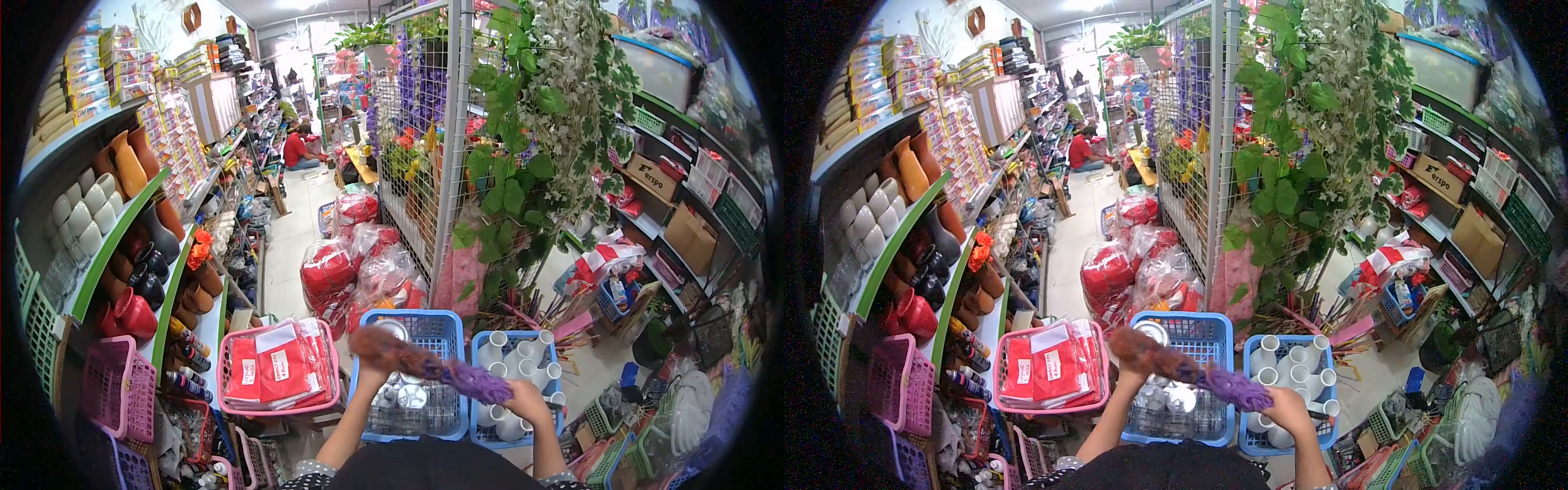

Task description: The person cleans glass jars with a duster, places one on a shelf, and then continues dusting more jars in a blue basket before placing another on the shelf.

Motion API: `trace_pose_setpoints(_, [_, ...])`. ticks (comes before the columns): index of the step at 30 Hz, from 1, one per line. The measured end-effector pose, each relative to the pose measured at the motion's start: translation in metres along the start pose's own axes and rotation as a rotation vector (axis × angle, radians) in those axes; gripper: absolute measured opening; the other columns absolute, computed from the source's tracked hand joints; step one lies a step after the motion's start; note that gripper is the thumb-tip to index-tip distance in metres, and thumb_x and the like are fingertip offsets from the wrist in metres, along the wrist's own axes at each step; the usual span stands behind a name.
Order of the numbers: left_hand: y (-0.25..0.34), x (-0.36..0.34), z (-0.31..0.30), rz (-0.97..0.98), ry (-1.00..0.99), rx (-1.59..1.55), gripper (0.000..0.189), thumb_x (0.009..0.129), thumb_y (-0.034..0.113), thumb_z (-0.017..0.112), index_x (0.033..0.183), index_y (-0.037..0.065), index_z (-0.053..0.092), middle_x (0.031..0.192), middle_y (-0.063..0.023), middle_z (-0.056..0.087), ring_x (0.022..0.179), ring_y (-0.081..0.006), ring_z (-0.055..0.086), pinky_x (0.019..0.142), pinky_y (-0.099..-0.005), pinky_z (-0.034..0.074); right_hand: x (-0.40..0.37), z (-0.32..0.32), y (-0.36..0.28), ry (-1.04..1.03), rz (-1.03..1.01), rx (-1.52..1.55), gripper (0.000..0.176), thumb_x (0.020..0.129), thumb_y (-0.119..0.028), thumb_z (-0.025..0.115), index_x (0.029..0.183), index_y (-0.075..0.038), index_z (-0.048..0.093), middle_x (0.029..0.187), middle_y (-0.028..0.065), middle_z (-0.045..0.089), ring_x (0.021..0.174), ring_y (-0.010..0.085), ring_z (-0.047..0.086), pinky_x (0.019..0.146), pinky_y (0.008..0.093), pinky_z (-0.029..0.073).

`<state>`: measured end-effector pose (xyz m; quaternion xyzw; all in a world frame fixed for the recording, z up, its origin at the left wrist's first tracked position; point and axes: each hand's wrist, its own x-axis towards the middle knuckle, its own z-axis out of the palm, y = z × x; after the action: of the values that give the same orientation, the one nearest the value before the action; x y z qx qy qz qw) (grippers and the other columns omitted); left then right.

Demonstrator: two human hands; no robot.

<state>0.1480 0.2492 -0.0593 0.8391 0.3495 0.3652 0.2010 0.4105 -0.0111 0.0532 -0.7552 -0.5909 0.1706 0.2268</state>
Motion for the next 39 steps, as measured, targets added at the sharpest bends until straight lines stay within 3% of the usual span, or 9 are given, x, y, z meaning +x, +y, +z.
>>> trace_pose_setpoints(3, [0.075,0.02,-0.034,-0.293,0.213,-0.718,0.099,0.052,0.012,0.087,0.129,0.003,0.027,0.121,-0.013,0.047,0.114,-0.0224,0.049,0.097,-0.0349,0.039,-0.01,-0.01,-0.012,0.029,0.133,0.074,0.028,0.071,-0.022,0.067,0.094,-0.007,0.065,0.078,0.0195,0.063,0.073,0.037,0.061,0.066,0.0418,0.047])
trace_pose_setpoints(22, [0.053,0.016,-0.02,-0.259,0.105,-0.812,0.091,0.051,0.011,0.086,0.125,-0.001,0.034,0.121,-0.0153,0.046,0.113,-0.0266,0.048,0.097,-0.0353,0.039,-0.013,-0.024,-0.015,-0.08,0.146,0.038,0.03,0.07,-0.03,0.069,0.09,-0.008,0.066,0.08,0.0181,0.064,0.076,0.0363,0.061,0.068,0.0447,0.047])
trace_pose_setpoints(28, [0.057,0.001,-0.01,-0.208,0.193,-0.475,0.091,0.058,0.019,0.083,0.129,-0.002,0.031,0.119,-0.0133,0.05,0.111,-0.0242,0.049,0.098,-0.0387,0.037,0.01,0.009,-0.047,0.027,0.063,-0.033,0.032,0.073,-0.028,0.067,0.096,-0.006,0.065,0.077,0.0205,0.063,0.075,0.038,0.061,0.068,0.0456,0.047])
trace_pose_setpoints(30, [0.05,0.003,-0.008,0.372,-0.042,0.356,0.089,0.056,0.021,0.084,0.127,0.0,0.033,0.119,-0.0137,0.049,0.11,-0.0254,0.049,0.097,-0.0375,0.038,0.017,0.018,-0.054,-0.039,0.03,-0.006,0.032,0.074,-0.028,0.066,0.098,-0.007,0.064,0.079,0.0199,0.063,0.076,0.0377,0.061,0.068,0.0466,0.047])
trace_pose_setpoints(31, [0.056,0.0,0.005,-0.101,0.105,-0.396,0.087,0.055,0.018,0.084,0.124,0.002,0.035,0.116,-0.0127,0.049,0.108,-0.0251,0.05,0.097,-0.0368,0.037,0.021,0.018,-0.061,-0.048,-0.008,-0.04,0.032,0.074,-0.03,0.066,0.099,-0.009,0.064,0.079,0.0186,0.064,0.076,0.037,0.061,0.067,0.0463,0.048])
trace_pose_setpoints(34, [0.057,-0.003,0.013,-0.335,0.029,-0.808,0.086,0.054,0.015,0.084,0.123,0.002,0.034,0.115,-0.0125,0.049,0.107,-0.0248,0.049,0.097,-0.0364,0.037,0.031,0.028,-0.073,-0.022,-0.022,-0.065,0.033,0.075,-0.031,0.066,0.1,-0.01,0.063,0.08,0.0176,0.064,0.077,0.0368,0.061,0.068,0.0464,0.048])
trace_pose_setpoints(36, [0.095,0.002,-0.025,-0.26,0.137,-0.445,0.088,0.053,0.012,0.083,0.124,0.0,0.032,0.116,-0.0142,0.046,0.109,-0.0263,0.048,0.097,-0.0359,0.037,0.034,0.041,-0.073,0.138,0.074,0.012,0.034,0.075,-0.032,0.066,0.101,-0.01,0.063,0.08,0.0183,0.064,0.078,0.0374,0.061,0.068,0.0465,0.048])
trace_pose_setpoints(38, [0.09,0.001,-0.027,-0.28,0.134,-0.616,0.09,0.053,0.017,0.084,0.126,0.002,0.034,0.118,-0.016,0.049,0.116,-0.0276,0.044,0.1,-0.0379,0.035,0.032,0.05,-0.051,0.035,0.014,0.014,0.034,0.076,-0.033,0.065,0.1,-0.01,0.063,0.08,0.0189,0.064,0.078,0.0378,0.061,0.068,0.0466,0.048])
trace_pose_setpoints(39, [0.049,-0.004,-0.004,0.069,0.121,-0.037,0.085,0.054,0.016,0.084,0.123,0.003,0.036,0.116,-0.015,0.05,0.115,-0.0265,0.046,0.099,-0.0381,0.036,0.032,0.049,-0.041,-0.069,-0.048,0.019,0.034,0.076,-0.034,0.065,0.1,-0.01,0.064,0.079,0.0195,0.063,0.078,0.0383,0.061,0.068,0.0466,0.048])
